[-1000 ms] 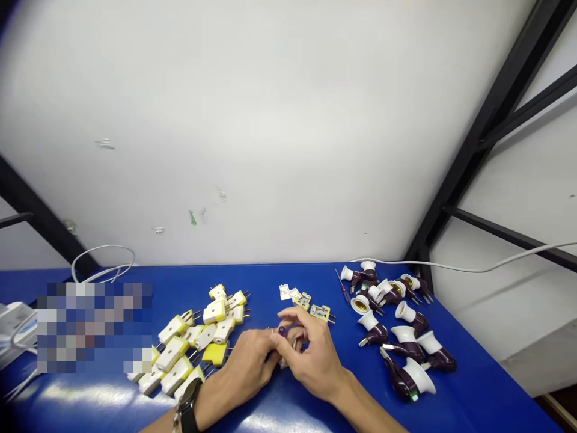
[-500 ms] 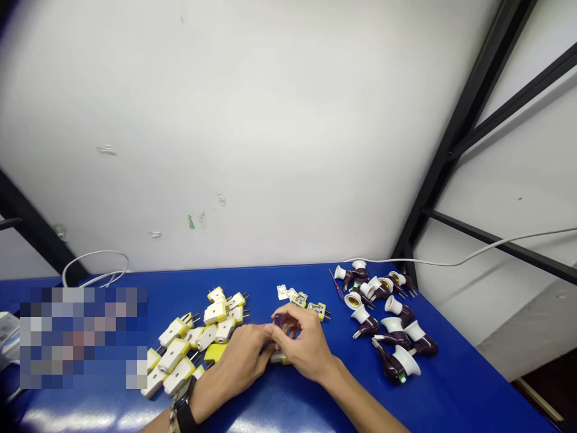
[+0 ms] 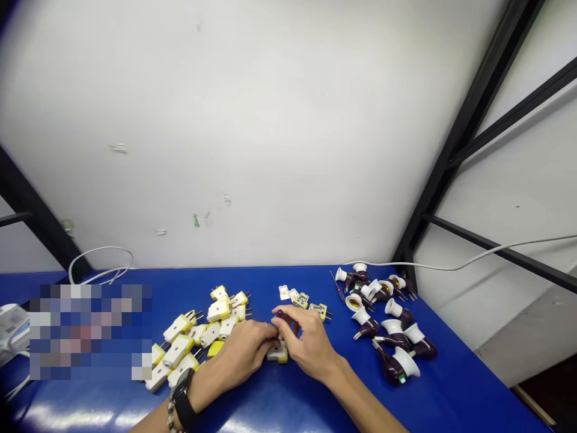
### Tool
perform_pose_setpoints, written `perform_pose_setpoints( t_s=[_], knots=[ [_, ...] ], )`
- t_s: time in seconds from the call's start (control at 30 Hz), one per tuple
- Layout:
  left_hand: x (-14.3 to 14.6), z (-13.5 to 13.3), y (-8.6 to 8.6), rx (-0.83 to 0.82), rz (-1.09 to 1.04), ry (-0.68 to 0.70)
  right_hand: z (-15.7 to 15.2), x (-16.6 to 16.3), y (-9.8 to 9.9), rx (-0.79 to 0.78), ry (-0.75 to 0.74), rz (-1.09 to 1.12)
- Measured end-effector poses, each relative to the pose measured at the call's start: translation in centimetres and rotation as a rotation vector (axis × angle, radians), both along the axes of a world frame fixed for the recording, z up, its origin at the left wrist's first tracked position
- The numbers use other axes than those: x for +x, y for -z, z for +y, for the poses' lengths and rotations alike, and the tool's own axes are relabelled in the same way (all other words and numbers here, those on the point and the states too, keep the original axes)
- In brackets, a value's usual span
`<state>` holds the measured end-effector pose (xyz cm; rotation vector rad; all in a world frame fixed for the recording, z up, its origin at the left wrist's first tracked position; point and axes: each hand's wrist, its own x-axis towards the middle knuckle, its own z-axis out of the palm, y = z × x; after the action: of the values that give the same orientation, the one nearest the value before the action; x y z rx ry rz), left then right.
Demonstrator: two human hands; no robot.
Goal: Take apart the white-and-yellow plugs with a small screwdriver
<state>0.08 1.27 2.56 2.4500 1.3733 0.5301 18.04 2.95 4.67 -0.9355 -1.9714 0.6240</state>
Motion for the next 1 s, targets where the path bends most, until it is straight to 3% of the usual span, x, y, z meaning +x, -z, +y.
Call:
perform_pose_setpoints(
  t_s=[0.17,0.33,0.53,0.7,0.83,0.9,1.0],
  knots=[
    [-0.1,-0.1,-0.1,-0.019,0.006,0.007,0.0,-0.3,0.2,0.121,0.087,-0.024],
    [-0.2,0.0,0.0,-0.043,0.026,0.004,-0.2,-0.4,0.3,0.048,0.04,0.033],
    [-0.1,0.1,-0.1,-0.061,0.012,0.012,-0.1,-0.5,0.5,0.113,0.062,0.002],
    [-0.4,-0.1,0.1,-0.049,-0.067,0.04,0.1,0.0,-0.5,-0.02,0.109,0.166],
    [-0.6,-0.9,0.6,-0.026,-0.077,0.03,0.7,2.4,-2.3,-0.017,0.199,0.395],
    [-0.4,-1.2,0.8,-0.031,-0.021,0.026,1.4,3.8,-2.7,0.002,0.245,0.338],
    [0.0,-1.4,1.2,-0.046,0.008,0.015,2.8,5.6,-2.3,0.01,0.309,0.061]
  ],
)
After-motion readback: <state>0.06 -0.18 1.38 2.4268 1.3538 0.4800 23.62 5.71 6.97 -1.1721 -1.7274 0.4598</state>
